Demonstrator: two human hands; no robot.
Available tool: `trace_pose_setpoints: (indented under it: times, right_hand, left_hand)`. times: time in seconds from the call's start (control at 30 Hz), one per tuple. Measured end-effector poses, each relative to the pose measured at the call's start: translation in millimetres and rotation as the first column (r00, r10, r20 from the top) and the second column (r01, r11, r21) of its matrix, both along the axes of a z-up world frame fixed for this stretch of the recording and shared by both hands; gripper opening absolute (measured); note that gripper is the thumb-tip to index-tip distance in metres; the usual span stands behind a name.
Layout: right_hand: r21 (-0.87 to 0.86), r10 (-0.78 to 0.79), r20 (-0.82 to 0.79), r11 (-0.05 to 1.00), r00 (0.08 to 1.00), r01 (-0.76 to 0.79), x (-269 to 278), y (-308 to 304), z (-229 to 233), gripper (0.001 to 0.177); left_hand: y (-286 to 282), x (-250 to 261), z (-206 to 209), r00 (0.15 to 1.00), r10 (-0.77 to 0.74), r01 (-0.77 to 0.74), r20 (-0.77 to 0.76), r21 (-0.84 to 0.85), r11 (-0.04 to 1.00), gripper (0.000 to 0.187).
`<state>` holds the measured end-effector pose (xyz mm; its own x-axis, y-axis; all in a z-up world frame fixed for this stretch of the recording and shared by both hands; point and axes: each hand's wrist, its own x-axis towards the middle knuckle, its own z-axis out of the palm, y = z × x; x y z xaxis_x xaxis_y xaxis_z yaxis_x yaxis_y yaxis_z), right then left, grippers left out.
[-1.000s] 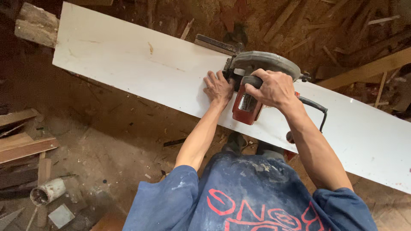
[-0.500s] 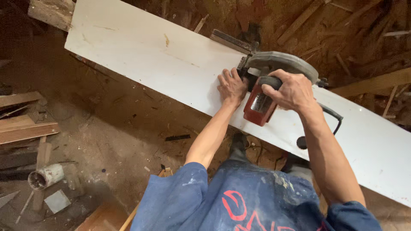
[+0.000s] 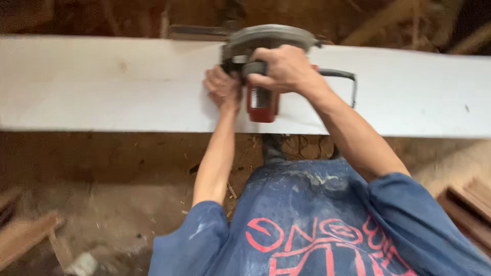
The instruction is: The person marks a white board with a metal ruler and pencil, then uses a circular saw to cut along the marked lines. The person adjusts the saw and makes multiple cuts to shape the board.
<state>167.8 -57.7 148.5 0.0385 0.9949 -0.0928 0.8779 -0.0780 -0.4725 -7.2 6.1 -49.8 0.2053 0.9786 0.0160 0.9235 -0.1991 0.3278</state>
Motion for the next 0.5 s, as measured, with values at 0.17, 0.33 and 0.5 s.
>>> trace_pose_setpoints:
  times: [0.17,0.33,0.5]
  right_hand:
    - [0.046,-0.017,-0.029,0.999,0.999,0.019,-1.5,-0.1,-5.4,0.042]
    - [0.052,-0.039,-0.030,0.998,0.999,0.041,-4.2,-0.9,-4.9,0.044]
    - [0.021,-0.012,-0.032,1.000,0.999,0.013,-3.7,0.4,-2.8,0.044]
  left_hand:
    - [3.1,-3.7,-4.6,0.999,-0.004,0.007,0.039,-0.071,0.997,0.061]
    - [-1.7,-3.8,18.5,0.997,0.021,-0.010,0.075,-0.138,0.990,0.055]
    - [-1.4,-1.9,13.4,0.998,0.041,-0.036,0.058,-0.078,0.996,0.059]
